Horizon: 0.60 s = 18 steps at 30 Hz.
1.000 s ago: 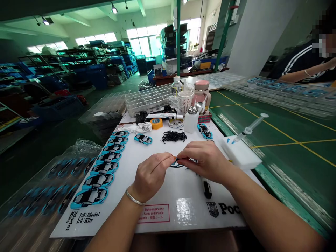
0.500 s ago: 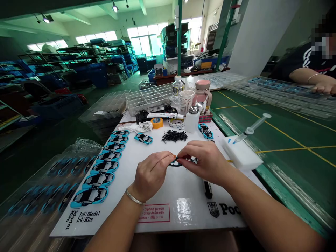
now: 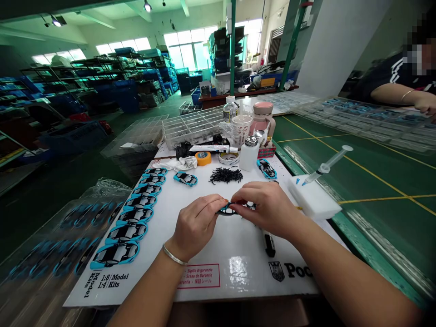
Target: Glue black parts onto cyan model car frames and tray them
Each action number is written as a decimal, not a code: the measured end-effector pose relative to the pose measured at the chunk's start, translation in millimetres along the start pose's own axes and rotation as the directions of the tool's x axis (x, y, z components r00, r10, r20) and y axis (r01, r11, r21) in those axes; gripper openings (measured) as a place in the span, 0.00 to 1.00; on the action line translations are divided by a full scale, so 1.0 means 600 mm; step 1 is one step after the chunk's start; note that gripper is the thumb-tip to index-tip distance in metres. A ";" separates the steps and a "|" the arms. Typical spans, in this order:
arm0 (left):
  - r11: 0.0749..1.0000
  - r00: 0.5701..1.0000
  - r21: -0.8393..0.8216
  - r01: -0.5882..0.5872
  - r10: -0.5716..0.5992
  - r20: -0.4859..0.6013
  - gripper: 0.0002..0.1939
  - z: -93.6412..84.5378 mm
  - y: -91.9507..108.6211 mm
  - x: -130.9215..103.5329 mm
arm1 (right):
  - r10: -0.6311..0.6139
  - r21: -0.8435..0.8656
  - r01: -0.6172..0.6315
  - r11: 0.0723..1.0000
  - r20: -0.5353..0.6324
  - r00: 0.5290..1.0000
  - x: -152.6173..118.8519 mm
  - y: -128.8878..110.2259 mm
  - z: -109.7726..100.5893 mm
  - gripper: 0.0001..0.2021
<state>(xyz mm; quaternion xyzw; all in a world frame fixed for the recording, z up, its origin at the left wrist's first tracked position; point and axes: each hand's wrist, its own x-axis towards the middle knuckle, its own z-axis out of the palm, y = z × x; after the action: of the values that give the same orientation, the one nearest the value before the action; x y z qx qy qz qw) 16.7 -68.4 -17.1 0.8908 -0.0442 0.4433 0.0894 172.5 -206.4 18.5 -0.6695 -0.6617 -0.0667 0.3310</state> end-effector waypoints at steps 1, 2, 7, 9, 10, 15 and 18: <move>1.000 1.000 -0.002 0.002 -0.002 0.002 0.17 0.000 0.000 0.000 | 0.004 -0.006 -0.004 1.000 0.000 1.000 0.000 -0.001 0.000 0.05; 1.000 1.000 -0.004 0.005 -0.005 0.005 0.17 0.000 0.000 -0.001 | 0.011 -0.012 -0.011 1.000 0.000 1.000 0.001 -0.002 0.000 0.05; 0.999 0.998 -0.012 0.041 -0.041 0.046 0.18 0.001 0.000 -0.003 | 0.069 0.007 -0.070 0.998 0.015 0.997 0.003 -0.003 -0.001 0.04; 0.997 0.996 -0.025 0.067 -0.065 0.062 0.19 0.002 0.000 -0.002 | 0.115 0.063 -0.116 0.991 0.023 0.993 0.003 0.000 -0.004 0.04; 0.996 0.994 -0.035 0.086 -0.084 0.067 0.19 0.002 0.000 -0.001 | 0.144 0.090 -0.145 0.985 0.015 0.989 0.003 0.003 -0.006 0.04; 0.882 0.902 -0.196 0.429 -0.408 0.139 0.22 -0.002 -0.006 0.004 | 0.289 0.120 -0.277 0.953 -0.099 0.952 0.007 0.014 -0.014 0.06; 0.593 0.696 -0.367 0.717 -0.642 0.321 0.24 -0.008 -0.020 0.007 | 0.313 0.133 -0.295 0.946 -0.143 0.939 0.008 0.018 -0.012 0.05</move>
<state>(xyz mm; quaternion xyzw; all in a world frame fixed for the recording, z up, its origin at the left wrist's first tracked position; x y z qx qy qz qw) 17.4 -56.0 -12.7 0.8220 0.1878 0.2803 0.4588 185.5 -205.2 23.0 -0.7370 -0.5235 -0.0327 0.4263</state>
